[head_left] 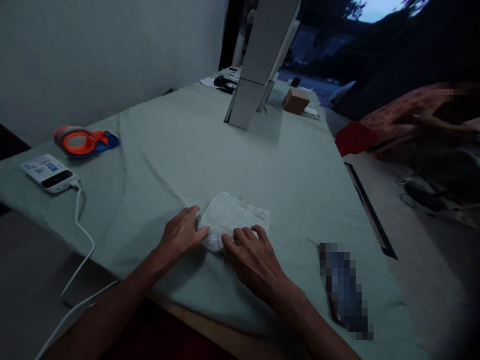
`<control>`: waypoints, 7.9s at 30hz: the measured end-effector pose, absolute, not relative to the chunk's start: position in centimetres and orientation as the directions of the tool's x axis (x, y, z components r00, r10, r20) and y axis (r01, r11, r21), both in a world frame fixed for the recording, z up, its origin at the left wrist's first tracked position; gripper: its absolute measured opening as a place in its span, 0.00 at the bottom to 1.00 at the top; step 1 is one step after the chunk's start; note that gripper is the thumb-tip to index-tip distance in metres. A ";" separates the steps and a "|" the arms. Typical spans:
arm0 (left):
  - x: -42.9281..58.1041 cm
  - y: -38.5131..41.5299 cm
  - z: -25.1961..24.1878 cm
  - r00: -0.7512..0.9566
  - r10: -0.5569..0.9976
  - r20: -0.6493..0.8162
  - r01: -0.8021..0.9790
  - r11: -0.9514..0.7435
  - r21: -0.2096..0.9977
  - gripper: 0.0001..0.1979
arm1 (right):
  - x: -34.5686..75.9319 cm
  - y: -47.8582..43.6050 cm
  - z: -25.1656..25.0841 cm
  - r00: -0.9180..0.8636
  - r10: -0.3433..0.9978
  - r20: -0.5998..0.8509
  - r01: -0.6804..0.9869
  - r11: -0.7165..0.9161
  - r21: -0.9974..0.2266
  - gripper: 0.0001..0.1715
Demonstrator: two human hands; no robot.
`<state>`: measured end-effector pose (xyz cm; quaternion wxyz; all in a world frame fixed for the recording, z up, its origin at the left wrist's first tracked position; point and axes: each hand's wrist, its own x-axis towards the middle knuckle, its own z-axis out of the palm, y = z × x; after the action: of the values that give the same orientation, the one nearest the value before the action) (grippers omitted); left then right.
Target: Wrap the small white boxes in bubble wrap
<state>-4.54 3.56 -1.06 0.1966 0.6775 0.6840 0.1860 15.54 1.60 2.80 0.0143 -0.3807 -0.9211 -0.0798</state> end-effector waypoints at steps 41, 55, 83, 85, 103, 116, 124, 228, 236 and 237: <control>0.0 2.4 0.5 0.568 0.798 0.202 0.595 -0.568 0.569 0.07 | 21.5 -0.7 -1.7 0.087 0.986 -0.145 0.709 -0.163 -0.686 0.49; 0.9 2.1 1.6 0.619 0.778 0.111 0.678 -0.600 0.424 0.11 | 18.5 0.0 -1.1 0.083 0.993 -0.088 0.295 -0.109 -0.949 0.39; 1.2 2.4 -2.0 0.361 0.910 0.205 0.444 -0.361 0.820 0.22 | 18.3 -1.2 -0.3 -0.241 0.954 0.177 0.570 0.287 -0.770 0.37; 1.1 2.4 -2.1 0.377 0.905 0.198 0.456 -0.368 0.811 0.24 | 19.3 -0.1 0.0 -0.055 0.995 0.087 0.459 0.102 -0.882 0.29; 1.2 2.0 -0.9 0.441 0.883 0.163 0.561 -0.413 0.718 0.17 | 18.5 9.1 -1.5 -0.066 0.968 -0.241 0.222 -0.221 -0.950 0.19; 0.9 1.6 -2.3 0.164 0.957 0.238 0.569 -0.289 0.770 0.31 | 19.5 2.1 -0.6 -0.459 0.808 0.370 0.575 0.587 -0.570 0.09; 0.6 1.9 -2.6 0.296 0.944 0.148 0.433 -0.271 0.860 0.11 | 19.6 0.1 -1.4 -0.613 0.714 0.338 0.635 0.700 -0.328 0.27; -1.2 3.2 -2.7 -0.038 0.999 -0.001 0.183 0.008 0.983 0.21 | 21.1 1.5 -1.2 -0.114 0.949 0.293 0.546 0.306 -0.780 0.11; -1.1 2.7 -2.6 0.044 0.963 0.264 0.422 -0.258 0.869 0.08 | 20.3 2.6 -0.4 -0.260 0.909 0.325 0.626 0.415 -0.660 0.17; -1.0 2.6 -2.6 0.069 0.956 0.284 0.440 -0.284 0.852 0.07 | 20.3 2.8 -0.4 -0.251 0.914 0.319 0.634 0.404 -0.659 0.19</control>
<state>-1.00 2.63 -2.57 0.2932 0.6696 0.5214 0.4402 20.28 2.80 -0.36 0.3435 -0.5062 -0.7643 0.2038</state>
